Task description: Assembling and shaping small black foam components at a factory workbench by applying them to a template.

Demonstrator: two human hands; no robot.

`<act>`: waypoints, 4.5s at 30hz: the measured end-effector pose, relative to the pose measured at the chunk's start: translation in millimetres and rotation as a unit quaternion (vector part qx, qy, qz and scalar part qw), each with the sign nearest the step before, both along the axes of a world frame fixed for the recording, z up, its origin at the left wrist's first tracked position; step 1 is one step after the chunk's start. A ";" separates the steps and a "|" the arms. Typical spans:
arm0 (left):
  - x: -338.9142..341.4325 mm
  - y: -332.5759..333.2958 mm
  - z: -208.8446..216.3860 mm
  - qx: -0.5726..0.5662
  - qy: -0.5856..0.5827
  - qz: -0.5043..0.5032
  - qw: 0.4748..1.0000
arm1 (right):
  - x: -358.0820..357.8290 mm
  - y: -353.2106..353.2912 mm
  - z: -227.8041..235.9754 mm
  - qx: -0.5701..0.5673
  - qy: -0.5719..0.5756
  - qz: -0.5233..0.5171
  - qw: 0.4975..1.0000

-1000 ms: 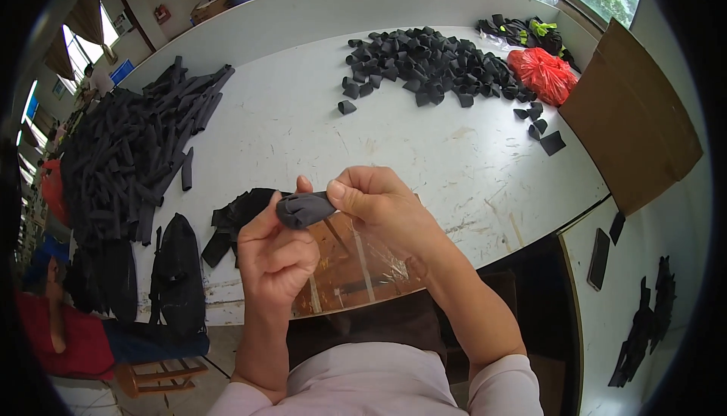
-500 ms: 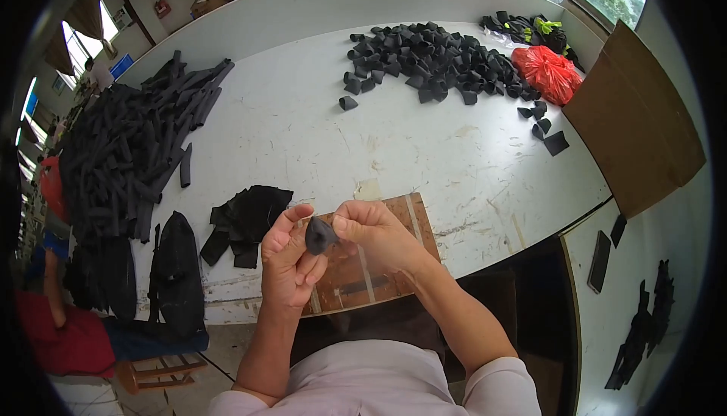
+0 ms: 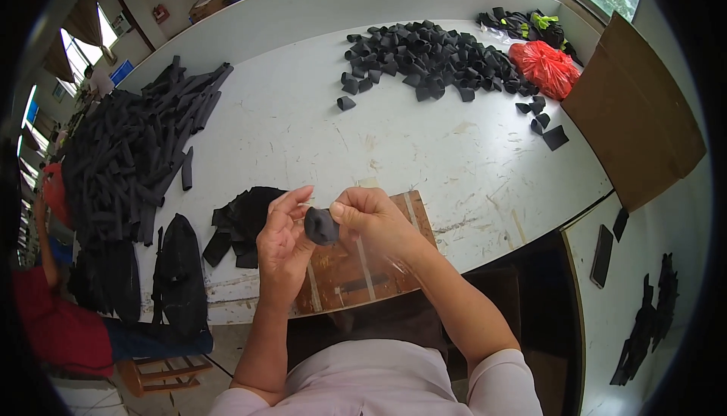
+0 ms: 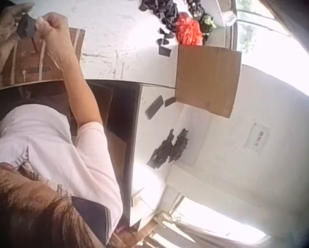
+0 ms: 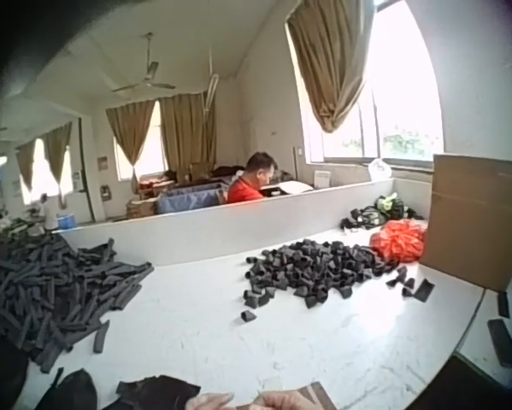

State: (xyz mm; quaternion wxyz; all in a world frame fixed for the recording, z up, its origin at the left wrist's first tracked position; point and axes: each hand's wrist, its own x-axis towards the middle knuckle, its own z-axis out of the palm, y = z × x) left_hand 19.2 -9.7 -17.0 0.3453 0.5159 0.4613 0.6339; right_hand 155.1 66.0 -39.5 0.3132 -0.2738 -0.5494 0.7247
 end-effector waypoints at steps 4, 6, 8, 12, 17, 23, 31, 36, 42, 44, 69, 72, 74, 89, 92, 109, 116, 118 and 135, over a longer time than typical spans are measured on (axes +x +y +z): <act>-17.6 7.3 -5.0 0.093 0.163 -0.051 0.981 | 5.3 -10.4 16.1 0.120 -0.048 -0.069 0.989; -10.4 2.4 -2.9 0.108 0.034 -0.022 0.993 | 7.4 -16.8 36.0 0.267 -0.144 -0.087 0.949; -4.3 -2.9 3.6 0.088 -0.049 0.008 0.995 | 5.0 -19.7 56.9 0.432 -0.248 -0.058 0.865; -7.9 -8.2 -22.9 0.051 -0.035 0.064 0.996 | 0.9 -14.6 20.0 0.586 -0.293 -0.051 0.754; -8.8 3.6 -41.3 0.050 -0.001 0.062 0.997 | 2.6 -18.7 8.4 0.556 -0.292 -0.082 0.774; -6.9 0.9 -15.5 0.123 0.256 0.089 0.955 | 1.0 -18.5 -5.4 0.544 -0.168 -0.113 0.814; -6.1 -3.8 -34.6 0.032 -0.050 0.016 0.998 | 0.8 -19.8 -4.2 0.502 -0.227 -0.077 0.831; -8.6 -0.4 -51.1 0.002 -0.060 -0.005 0.998 | 0.6 -29.2 -30.1 0.471 -0.255 -0.065 0.842; 0.7 11.7 8.3 -0.025 -0.155 -0.128 0.979 | 3.3 -26.2 6.4 0.512 -0.289 -0.103 0.802; 1.2 9.6 16.3 -0.019 -0.122 -0.124 0.985 | 6.1 -26.2 14.0 0.519 -0.275 -0.094 0.804; -1.1 9.0 22.6 0.004 -0.057 -0.114 0.992 | 5.5 -22.3 -29.1 0.390 -0.235 -0.065 0.888; -5.6 10.7 17.1 0.014 -0.032 -0.109 0.993 | 5.9 -22.6 -18.7 0.402 -0.261 -0.057 0.876; -4.4 8.4 14.7 0.044 -0.017 -0.104 0.993 | 6.1 -24.4 -6.3 0.398 -0.285 -0.043 0.871; -16.0 7.6 -10.4 0.022 -0.303 -0.069 0.950 | -0.2 -29.7 -13.5 0.505 -0.274 -0.077 0.815; -17.5 5.4 -5.8 0.005 -0.262 -0.027 0.965 | 1.9 -30.6 0.1 0.514 -0.295 -0.056 0.804; -73.9 -2.1 -109.9 -0.053 0.368 0.372 0.850 | 89.3 -105.6 -55.5 0.177 -0.187 -0.363 0.896; -107.0 13.9 -119.0 -0.209 0.530 0.298 0.766 | 175.1 -191.3 -191.7 -0.104 -0.541 -0.245 0.798; -114.3 15.4 -126.6 -0.197 0.564 0.301 0.743 | 176.0 -195.3 -207.0 -0.015 -0.646 -0.200 0.736; -126.6 -2.7 -111.5 -0.059 0.527 0.294 0.795 | 64.3 -123.1 -60.6 0.097 -0.456 -0.099 0.879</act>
